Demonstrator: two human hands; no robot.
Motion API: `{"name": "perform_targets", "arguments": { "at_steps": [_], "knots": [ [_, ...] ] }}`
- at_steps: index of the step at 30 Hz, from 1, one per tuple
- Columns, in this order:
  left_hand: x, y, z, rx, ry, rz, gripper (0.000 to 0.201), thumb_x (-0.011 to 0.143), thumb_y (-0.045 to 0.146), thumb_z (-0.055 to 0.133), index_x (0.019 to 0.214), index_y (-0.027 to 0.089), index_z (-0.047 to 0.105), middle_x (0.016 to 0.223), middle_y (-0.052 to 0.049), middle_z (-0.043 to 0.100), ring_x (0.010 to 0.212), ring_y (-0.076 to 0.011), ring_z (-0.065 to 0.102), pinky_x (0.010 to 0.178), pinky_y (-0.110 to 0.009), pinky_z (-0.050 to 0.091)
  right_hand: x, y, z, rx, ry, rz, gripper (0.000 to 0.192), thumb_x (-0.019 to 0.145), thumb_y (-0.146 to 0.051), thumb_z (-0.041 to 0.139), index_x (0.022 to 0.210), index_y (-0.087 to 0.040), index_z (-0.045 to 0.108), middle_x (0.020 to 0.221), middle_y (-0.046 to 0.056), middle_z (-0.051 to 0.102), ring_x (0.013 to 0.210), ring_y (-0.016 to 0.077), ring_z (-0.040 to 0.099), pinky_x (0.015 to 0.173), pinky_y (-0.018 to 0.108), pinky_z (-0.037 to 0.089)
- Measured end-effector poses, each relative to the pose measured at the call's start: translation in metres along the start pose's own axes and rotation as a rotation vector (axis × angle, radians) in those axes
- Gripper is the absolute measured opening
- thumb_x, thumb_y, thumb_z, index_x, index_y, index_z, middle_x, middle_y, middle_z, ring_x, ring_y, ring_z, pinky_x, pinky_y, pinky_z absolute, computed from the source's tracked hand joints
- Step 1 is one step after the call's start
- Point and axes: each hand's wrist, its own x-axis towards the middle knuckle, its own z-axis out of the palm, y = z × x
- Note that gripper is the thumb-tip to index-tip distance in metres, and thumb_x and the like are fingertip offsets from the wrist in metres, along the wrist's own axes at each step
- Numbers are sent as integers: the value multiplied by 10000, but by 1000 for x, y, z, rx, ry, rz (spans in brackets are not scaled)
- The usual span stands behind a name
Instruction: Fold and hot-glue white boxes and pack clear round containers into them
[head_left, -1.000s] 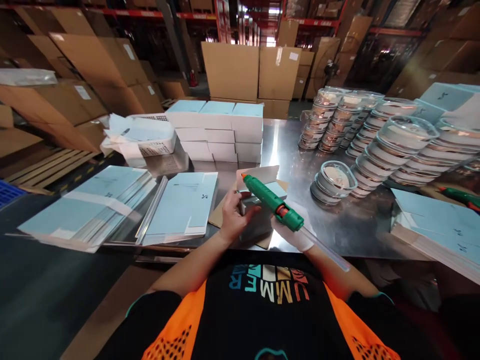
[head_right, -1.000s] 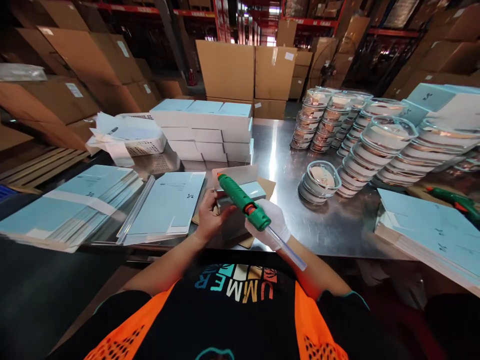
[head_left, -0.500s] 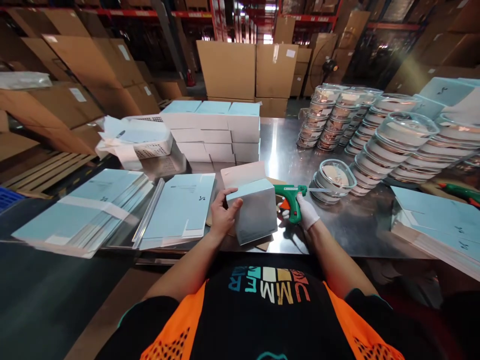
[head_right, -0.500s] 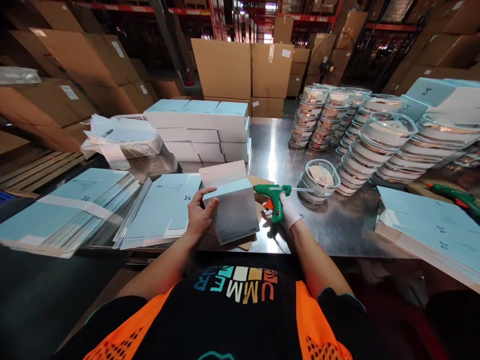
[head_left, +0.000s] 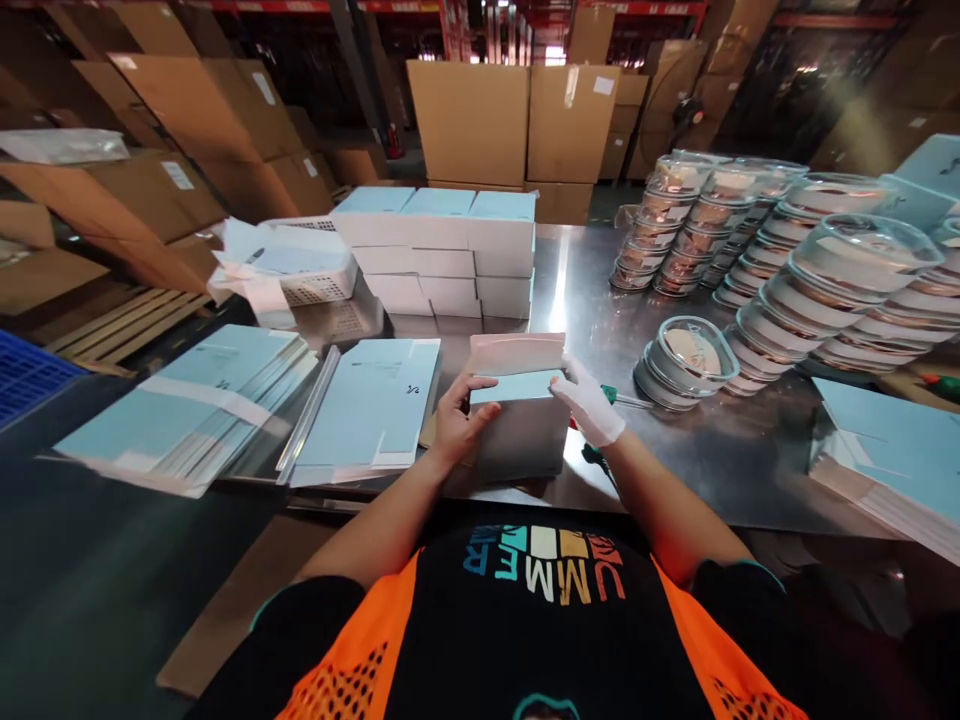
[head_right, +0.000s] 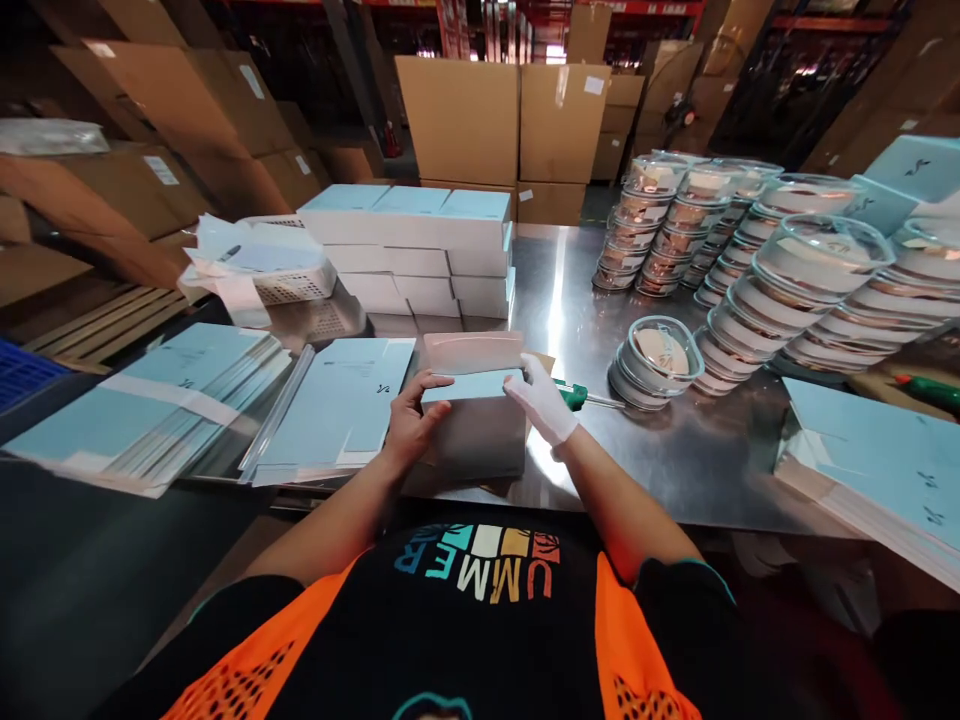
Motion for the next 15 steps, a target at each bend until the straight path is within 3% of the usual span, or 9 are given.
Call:
{"name": "perform_targets", "arguments": {
  "at_steps": [3, 5, 8, 11, 15],
  "knots": [
    [2, -7, 3, -31, 110, 29, 741, 787, 913, 795, 1083, 246, 660, 1283, -138, 725, 1262, -308, 722, 1108, -476, 575, -3, 3, -16, -87, -65, -111, 745, 732, -683, 930, 1269, -228, 686, 1503, 171, 712, 1375, 349, 691, 1200, 539, 556],
    [6, -9, 1, -81, 117, 61, 750, 772, 903, 818, 1121, 274, 605, 1222, -106, 731, 1218, -289, 742, 1124, -501, 578, -9, 6, -25, -201, -92, -218, 730, 695, -655, 993, 1213, -232, 700, 1650, 197, 603, 1498, 386, 611, 1266, 597, 488],
    [14, -5, -8, -90, -61, 157, 575, 856, 803, 828, 1064, 281, 706, 1131, -93, 764, 1264, -321, 744, 1170, -571, 563, -20, 7, -27, -284, -182, -354, 455, 899, -578, 893, 1174, -247, 746, 1744, 186, 519, 1563, 371, 571, 1319, 646, 415],
    [19, 3, -18, -49, -229, 186, 505, 925, 789, 756, 971, 292, 830, 1128, -117, 809, 1360, -370, 712, 1206, -654, 532, -27, 2, -21, -295, -248, -410, 301, 1036, -527, 770, 1214, -286, 799, 1723, 158, 558, 1560, 344, 587, 1310, 650, 439],
    [18, 7, -22, -49, -235, 161, 477, 926, 776, 764, 960, 314, 875, 1078, -114, 849, 1317, -381, 734, 1182, -705, 539, -27, -2, -19, -297, -268, -433, 258, 1064, -496, 736, 1210, -314, 845, 1557, 144, 703, 1503, 340, 641, 1280, 635, 493]
  ]
}}
